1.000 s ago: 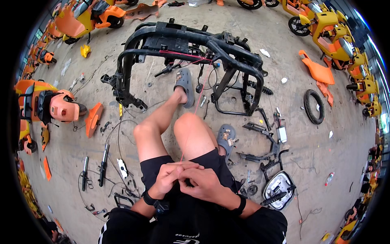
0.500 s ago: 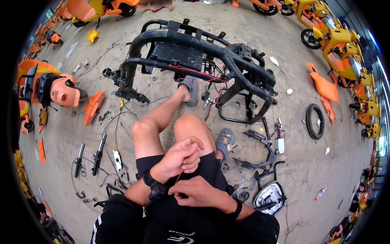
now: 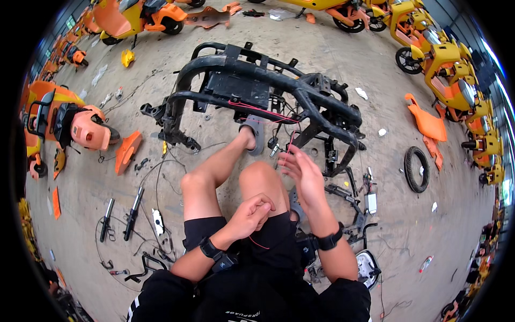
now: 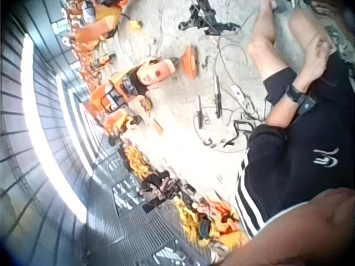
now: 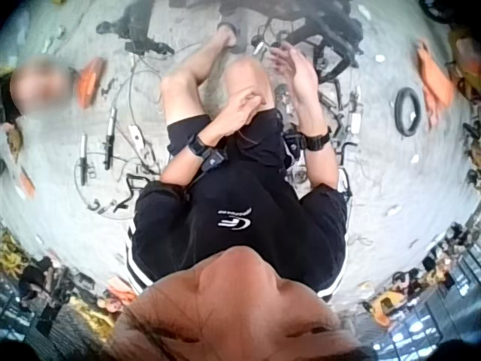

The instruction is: The person sits on the floor in a workshop and works on the wiring of a scooter frame. They use a screwdriver to tighten a bolt on the frame and then use a small tool to strip the insulation from a red wire.

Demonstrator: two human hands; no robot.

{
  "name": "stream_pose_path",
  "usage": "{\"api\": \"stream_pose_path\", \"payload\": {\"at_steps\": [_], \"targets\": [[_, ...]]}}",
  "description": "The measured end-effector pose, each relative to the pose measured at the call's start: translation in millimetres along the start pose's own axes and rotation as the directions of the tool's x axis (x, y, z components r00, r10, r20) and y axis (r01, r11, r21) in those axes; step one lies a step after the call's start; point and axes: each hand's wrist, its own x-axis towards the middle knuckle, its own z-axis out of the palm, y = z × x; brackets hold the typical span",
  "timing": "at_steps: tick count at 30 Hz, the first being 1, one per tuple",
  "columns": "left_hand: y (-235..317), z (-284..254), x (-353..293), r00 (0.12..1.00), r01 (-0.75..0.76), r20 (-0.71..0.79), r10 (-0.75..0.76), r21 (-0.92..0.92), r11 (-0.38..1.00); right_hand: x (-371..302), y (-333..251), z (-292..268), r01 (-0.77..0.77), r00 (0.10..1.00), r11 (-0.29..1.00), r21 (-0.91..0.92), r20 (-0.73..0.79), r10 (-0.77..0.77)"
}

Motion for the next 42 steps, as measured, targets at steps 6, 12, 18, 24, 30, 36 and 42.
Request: {"api": "stream_pose_path", "payload": {"at_steps": [6, 12, 18, 24, 30, 36, 42], "targets": [[1.3, 4.5, 0.6, 0.999, 0.042, -0.03, -0.04, 0.088, 0.995, 28.6, 12.2, -10.3, -0.086, 0.981, 0.952, 0.295, 0.194, 0.028], [-2.0, -4.3, -6.9, 1.0, 0.004, 0.022, -0.007, 0.136, 0.991, 26.1, 14.2, 0.6, -0.074, 0.996, 0.929, 0.362, 0.071, 0.052], [-1.5, -1.1, -29.7, 0.99, -0.059, 0.141, 0.013, 0.33, 0.942, 24.1, 2.5, -0.7, -0.111, 0.992, 0.941, 0.32, 0.089, 0.087], [1.2, -0.5, -46.1, 0.975, -0.203, 0.19, 0.119, 0.526, 0.826, 23.0, -6.6, 1.2, -0.248, 0.968, 0.905, 0.344, 0.047, 0.248], [7.1, -8.9, -59.9, 0.975, -0.176, 0.204, 0.09, 0.453, 0.874, 19.2, -10.6, 9.1, -0.283, 0.957, 0.875, 0.392, 0.06, 0.283], [-16.3, 16.1, -64.6, 0.94, -0.242, 0.329, 0.09, 0.459, 0.855, 12.8, 14.9, -4.7, -0.294, 0.955, 0.654, 0.697, 0.24, 0.174], [-16.6, 18.8, -58.8, 0.946, -0.286, 0.28, 0.165, 0.479, 0.83, 19.9, 13.8, 1.7, -0.283, 0.948, 0.704, 0.651, 0.303, 0.101]]}}
